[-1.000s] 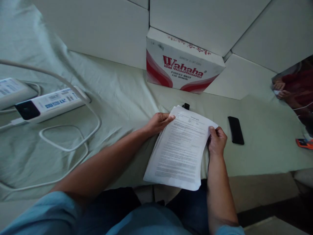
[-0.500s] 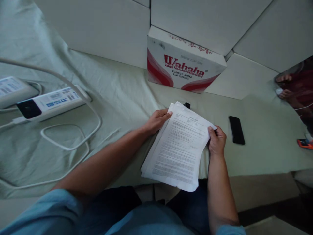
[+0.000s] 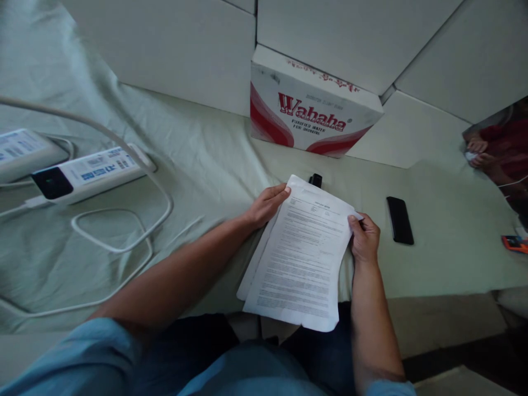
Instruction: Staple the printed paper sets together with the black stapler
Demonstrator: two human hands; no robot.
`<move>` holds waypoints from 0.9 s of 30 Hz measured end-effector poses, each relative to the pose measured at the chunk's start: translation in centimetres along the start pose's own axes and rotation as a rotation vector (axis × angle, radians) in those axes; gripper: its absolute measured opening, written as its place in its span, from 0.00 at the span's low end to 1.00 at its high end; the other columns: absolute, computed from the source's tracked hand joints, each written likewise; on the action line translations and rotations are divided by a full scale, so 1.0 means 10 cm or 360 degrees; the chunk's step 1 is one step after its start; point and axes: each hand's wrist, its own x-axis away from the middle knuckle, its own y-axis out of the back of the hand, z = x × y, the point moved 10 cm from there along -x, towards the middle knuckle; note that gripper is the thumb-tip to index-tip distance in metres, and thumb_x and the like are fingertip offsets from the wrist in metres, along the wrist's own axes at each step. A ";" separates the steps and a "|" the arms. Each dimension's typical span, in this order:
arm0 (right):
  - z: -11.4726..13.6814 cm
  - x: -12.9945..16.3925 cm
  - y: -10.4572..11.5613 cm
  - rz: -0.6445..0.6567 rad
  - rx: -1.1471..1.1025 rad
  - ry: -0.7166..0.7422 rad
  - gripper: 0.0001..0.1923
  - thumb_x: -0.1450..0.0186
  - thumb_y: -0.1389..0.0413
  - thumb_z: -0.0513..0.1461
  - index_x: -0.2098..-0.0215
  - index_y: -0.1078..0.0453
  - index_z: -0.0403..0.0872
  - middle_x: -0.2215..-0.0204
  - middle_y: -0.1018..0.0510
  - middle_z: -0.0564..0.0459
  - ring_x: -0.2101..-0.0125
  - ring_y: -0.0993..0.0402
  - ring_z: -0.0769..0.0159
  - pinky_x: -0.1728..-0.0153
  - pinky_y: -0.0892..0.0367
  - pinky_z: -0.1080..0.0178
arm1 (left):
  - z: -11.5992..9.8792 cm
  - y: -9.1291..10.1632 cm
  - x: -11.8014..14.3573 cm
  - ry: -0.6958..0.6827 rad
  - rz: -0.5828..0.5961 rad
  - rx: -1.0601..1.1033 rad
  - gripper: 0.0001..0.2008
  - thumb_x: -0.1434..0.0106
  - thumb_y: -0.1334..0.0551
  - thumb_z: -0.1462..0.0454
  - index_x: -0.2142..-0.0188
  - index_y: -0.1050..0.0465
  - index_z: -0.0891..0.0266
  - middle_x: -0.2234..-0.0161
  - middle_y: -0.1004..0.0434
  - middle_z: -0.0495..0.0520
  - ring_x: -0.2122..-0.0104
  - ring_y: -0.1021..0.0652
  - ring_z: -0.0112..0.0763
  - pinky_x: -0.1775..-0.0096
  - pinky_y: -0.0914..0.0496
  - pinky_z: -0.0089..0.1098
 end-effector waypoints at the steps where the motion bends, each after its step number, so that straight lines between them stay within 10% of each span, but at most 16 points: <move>1: 0.00 0.00 0.00 0.0006 0.0015 0.0002 0.20 0.40 0.27 0.53 0.62 0.16 0.47 0.70 0.17 0.56 0.70 0.26 0.66 0.62 0.31 0.61 | -0.01 0.00 0.00 -0.0014 -0.0005 -0.0016 0.29 0.34 0.33 0.38 0.64 0.25 0.65 0.70 0.26 0.51 0.71 0.28 0.30 0.68 0.34 0.31; 16: 0.02 0.01 -0.02 -0.0006 0.0062 -0.0003 0.21 0.41 0.28 0.55 0.62 0.17 0.47 0.69 0.17 0.54 0.69 0.26 0.64 0.61 0.30 0.59 | -0.12 0.01 0.01 -0.0156 -0.0013 -0.0259 0.30 0.30 0.39 0.36 0.66 0.29 0.61 0.71 0.31 0.49 0.71 0.32 0.30 0.68 0.35 0.31; 27: 0.12 0.01 0.15 -0.0365 0.0007 0.0031 0.25 0.45 0.28 0.58 0.70 0.28 0.48 0.78 0.35 0.62 0.76 0.43 0.71 0.73 0.45 0.65 | -0.09 0.04 -0.04 -0.0299 -0.0121 -0.0831 0.30 0.24 0.51 0.36 0.68 0.38 0.57 0.73 0.33 0.48 0.72 0.33 0.31 0.66 0.36 0.33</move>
